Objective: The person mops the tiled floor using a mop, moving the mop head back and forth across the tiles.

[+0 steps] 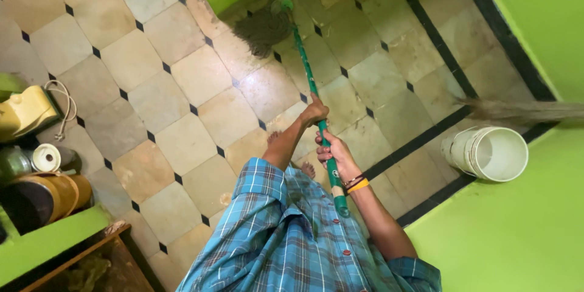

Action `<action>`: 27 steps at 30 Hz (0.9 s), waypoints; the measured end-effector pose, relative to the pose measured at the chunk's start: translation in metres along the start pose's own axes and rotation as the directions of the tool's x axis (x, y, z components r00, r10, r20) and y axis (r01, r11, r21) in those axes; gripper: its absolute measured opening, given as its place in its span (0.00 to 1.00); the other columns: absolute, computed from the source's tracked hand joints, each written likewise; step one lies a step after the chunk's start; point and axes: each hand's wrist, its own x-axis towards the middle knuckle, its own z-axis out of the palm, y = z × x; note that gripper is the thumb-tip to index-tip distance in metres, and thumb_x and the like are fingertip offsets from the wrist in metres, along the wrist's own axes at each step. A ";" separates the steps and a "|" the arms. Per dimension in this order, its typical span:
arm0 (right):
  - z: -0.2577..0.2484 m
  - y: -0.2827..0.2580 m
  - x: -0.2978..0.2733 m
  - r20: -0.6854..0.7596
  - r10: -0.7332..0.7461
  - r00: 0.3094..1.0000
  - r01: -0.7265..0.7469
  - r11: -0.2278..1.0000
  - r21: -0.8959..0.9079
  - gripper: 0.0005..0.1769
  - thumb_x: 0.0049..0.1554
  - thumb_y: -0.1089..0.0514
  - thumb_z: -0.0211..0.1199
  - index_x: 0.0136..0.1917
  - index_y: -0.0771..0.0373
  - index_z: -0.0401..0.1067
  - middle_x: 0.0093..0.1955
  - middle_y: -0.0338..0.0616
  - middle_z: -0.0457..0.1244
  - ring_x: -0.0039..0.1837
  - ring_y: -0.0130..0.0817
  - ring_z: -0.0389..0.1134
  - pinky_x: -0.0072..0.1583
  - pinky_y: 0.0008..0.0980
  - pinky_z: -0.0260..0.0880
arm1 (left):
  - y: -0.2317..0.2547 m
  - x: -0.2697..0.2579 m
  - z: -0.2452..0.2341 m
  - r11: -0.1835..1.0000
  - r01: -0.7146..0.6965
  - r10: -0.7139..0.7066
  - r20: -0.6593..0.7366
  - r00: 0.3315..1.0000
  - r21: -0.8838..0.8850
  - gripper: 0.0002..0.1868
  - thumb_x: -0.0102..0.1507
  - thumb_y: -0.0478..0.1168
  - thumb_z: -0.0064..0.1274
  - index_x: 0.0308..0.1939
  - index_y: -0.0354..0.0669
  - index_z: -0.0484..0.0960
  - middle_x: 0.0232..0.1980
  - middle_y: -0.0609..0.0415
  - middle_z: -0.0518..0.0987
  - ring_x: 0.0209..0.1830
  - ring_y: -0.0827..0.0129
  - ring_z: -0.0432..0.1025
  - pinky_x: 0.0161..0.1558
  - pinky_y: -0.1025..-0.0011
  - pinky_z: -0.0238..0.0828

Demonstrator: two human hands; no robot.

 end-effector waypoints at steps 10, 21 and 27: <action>0.034 -0.033 0.058 0.085 0.019 0.996 -0.023 0.999 0.045 0.10 0.67 0.50 0.54 0.53 0.58 0.61 0.41 0.31 0.56 0.29 0.15 0.49 0.26 0.16 0.48 | 0.055 0.027 -0.055 0.996 0.024 -0.026 0.017 1.000 0.089 0.52 0.66 0.38 0.39 0.75 0.31 0.13 0.40 0.40 0.82 0.26 0.60 0.76 0.25 0.64 0.77; 0.105 -0.059 0.108 0.199 -0.033 0.979 -0.016 0.971 0.237 0.11 0.67 0.51 0.54 0.52 0.61 0.61 0.41 0.33 0.57 0.28 0.15 0.51 0.26 0.15 0.48 | 0.101 0.073 -0.116 0.917 -0.052 0.017 0.092 0.996 0.396 0.52 0.68 0.37 0.42 0.71 0.17 0.14 0.39 0.38 0.83 0.30 0.57 0.79 0.26 0.63 0.78; 0.131 -0.043 0.127 0.211 -0.065 0.975 -0.023 0.920 0.392 0.10 0.67 0.53 0.54 0.52 0.62 0.62 0.40 0.34 0.58 0.28 0.15 0.52 0.26 0.14 0.50 | 0.108 0.081 -0.146 0.844 -0.034 -0.001 0.066 0.998 0.536 0.53 0.68 0.37 0.43 0.70 0.14 0.12 0.39 0.39 0.83 0.32 0.55 0.80 0.26 0.62 0.78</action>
